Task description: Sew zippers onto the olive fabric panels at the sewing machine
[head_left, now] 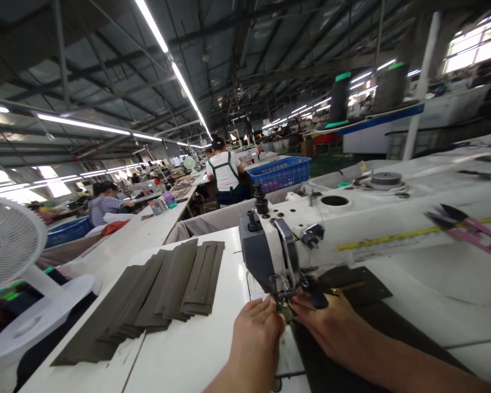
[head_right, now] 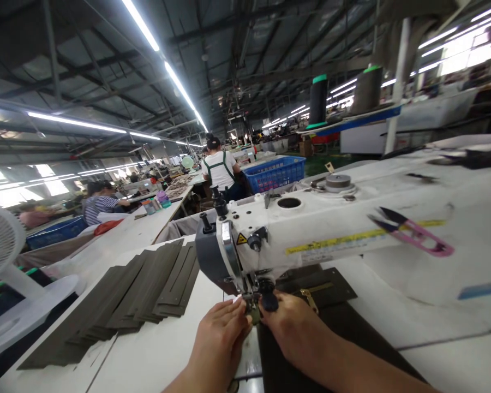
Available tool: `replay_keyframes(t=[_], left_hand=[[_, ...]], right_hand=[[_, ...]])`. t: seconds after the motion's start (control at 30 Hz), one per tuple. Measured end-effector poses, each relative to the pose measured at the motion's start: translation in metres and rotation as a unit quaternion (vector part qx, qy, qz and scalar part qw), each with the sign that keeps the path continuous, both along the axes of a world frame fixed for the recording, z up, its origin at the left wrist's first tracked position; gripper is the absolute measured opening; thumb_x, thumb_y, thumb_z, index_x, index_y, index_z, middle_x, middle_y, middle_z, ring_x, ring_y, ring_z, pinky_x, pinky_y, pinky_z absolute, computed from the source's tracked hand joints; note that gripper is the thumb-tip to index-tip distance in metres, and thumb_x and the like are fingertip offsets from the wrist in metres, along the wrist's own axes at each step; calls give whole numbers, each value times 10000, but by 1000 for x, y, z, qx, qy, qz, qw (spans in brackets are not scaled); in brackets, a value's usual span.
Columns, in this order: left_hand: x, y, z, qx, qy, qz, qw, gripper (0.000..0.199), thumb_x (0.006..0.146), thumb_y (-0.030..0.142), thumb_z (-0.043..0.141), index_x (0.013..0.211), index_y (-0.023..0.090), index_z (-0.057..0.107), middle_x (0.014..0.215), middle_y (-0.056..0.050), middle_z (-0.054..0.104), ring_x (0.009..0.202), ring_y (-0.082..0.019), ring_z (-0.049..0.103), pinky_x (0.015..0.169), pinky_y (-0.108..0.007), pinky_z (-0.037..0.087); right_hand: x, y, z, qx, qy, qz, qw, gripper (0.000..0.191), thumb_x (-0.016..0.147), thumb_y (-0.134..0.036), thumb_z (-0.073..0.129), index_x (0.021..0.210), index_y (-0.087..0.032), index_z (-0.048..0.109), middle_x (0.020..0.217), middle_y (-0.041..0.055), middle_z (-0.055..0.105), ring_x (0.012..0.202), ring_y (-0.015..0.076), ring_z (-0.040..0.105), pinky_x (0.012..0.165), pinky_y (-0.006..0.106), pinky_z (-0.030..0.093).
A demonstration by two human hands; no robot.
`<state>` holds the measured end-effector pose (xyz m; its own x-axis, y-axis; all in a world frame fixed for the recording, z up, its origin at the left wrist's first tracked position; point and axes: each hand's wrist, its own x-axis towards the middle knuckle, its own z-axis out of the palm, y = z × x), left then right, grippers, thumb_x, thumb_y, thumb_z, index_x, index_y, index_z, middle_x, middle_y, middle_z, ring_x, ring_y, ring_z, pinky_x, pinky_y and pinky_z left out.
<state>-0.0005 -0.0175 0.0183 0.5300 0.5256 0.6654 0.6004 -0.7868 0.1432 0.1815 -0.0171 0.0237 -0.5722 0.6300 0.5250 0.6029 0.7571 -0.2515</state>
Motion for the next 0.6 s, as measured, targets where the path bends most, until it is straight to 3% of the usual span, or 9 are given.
replay_keyframes(t=[0.13,0.2,0.3,0.37,0.43,0.5,0.6], left_hand=[[-2,1,-1,-28,-11,7,1000,214,840,74,439,796,193,611,880,-67,697,875,-198,659,798,-345,518],[-4,-1,1,-51,-22,27,998,222,838,75,430,787,193,612,903,-71,686,872,-206,646,792,-361,513],[-6,-11,8,-112,-27,104,988,237,832,86,426,927,181,621,940,-93,646,872,-230,606,778,-404,505],[-4,-22,13,-156,-14,146,977,278,817,121,487,1066,177,596,991,-110,611,919,-259,568,799,-446,486],[0,-37,17,-192,-1,145,971,377,753,182,629,1127,193,582,1092,-124,567,1015,-300,516,860,-492,441],[5,-55,19,-228,-7,127,965,487,643,224,765,1103,219,606,1160,-116,532,1082,-326,467,909,-509,395],[9,-83,20,-288,-41,129,948,462,545,198,843,966,227,654,1075,-78,565,1023,-293,491,890,-459,398]], right_hand=[[-2,3,-6,48,-16,-63,997,294,833,-71,382,972,-157,626,942,93,677,886,189,633,820,328,497],[0,5,-15,94,-45,-126,986,236,842,-171,448,974,-109,634,948,147,675,901,260,631,866,461,469],[8,1,-31,139,-94,-196,966,431,821,-407,529,1031,-44,625,1050,221,637,1011,357,578,896,584,403],[14,-13,-38,166,-111,-216,956,532,828,-492,492,1096,-45,600,1163,223,582,1114,370,510,891,579,405],[20,-36,-40,200,-116,-226,946,584,845,-517,442,1174,-47,548,1243,215,528,1174,360,459,883,555,410],[23,-62,-38,223,-119,-231,940,647,848,-515,424,1279,-34,443,1267,214,507,1175,348,461,873,528,411],[21,-96,-41,241,-114,-215,939,767,837,-499,422,1401,-19,225,1239,220,529,1113,344,515,840,508,414]])
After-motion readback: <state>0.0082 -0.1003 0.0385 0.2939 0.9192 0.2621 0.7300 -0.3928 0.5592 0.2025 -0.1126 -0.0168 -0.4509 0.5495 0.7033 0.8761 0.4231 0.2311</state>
